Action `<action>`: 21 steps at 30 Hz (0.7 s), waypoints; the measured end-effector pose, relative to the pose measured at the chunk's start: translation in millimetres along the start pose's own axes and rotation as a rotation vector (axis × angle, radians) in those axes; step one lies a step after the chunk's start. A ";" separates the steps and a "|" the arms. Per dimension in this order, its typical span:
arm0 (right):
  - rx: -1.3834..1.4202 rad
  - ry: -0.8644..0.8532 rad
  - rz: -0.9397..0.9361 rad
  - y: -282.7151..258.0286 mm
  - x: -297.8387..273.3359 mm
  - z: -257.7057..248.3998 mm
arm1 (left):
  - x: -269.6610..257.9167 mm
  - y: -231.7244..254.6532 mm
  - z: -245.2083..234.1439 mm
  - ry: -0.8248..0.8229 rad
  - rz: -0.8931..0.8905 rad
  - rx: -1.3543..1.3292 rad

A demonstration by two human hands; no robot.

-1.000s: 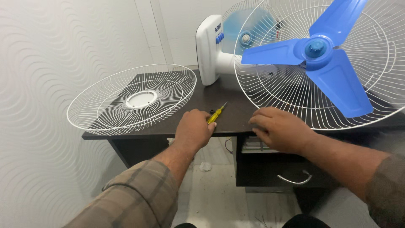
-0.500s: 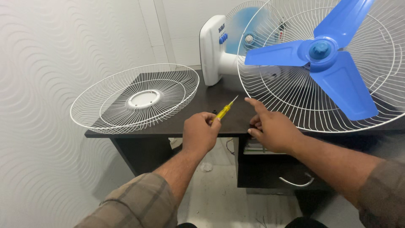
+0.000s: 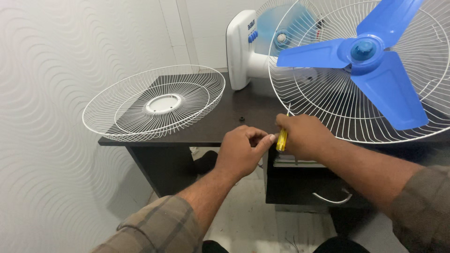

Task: The person assembles a table fan by attaching the front wire cage to the fan body and securing the blue fan blades with a central nut. The person uses a screwdriver to tighten the nut and then attaches the rear wire cage to complete the assembly.

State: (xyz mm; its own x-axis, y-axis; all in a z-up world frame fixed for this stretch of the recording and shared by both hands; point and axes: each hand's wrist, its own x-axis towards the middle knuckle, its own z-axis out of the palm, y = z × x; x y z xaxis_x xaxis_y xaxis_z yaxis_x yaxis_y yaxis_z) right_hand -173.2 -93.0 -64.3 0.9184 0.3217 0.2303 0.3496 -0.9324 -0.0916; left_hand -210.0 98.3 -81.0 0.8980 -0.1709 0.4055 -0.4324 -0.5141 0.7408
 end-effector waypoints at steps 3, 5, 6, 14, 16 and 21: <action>-0.012 0.003 0.023 2.8 2.3 5.2 | -0.1 -13.2 -15.4 0.149 0.099 0.246; -0.028 0.003 0.023 2.9 5.3 6.1 | -1.9 -25.4 -30.4 0.356 0.176 0.409; -0.035 0.005 0.018 1.6 7.9 5.9 | -3.5 -31.9 -39.7 0.486 0.219 0.474; -0.098 -0.069 0.068 -15.2 15.1 -4.5 | -9.6 -69.7 -121.3 1.084 -0.245 0.681; -0.101 -0.086 0.092 -19.6 14.8 -7.2 | -7.7 -77.5 -141.7 1.192 -0.628 0.339; -0.137 -0.097 0.091 -27.8 12.2 -10.5 | -6.4 -104.1 -155.5 1.158 -0.834 -0.481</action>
State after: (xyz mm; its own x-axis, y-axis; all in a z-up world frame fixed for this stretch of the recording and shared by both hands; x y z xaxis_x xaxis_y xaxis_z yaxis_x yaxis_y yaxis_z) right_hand -173.7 -64.9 -48.8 0.9609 0.2437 0.1317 0.2423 -0.9698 0.0269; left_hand -183.4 283.6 -77.4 0.4325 0.8808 -0.1928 -0.0359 0.2304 0.9724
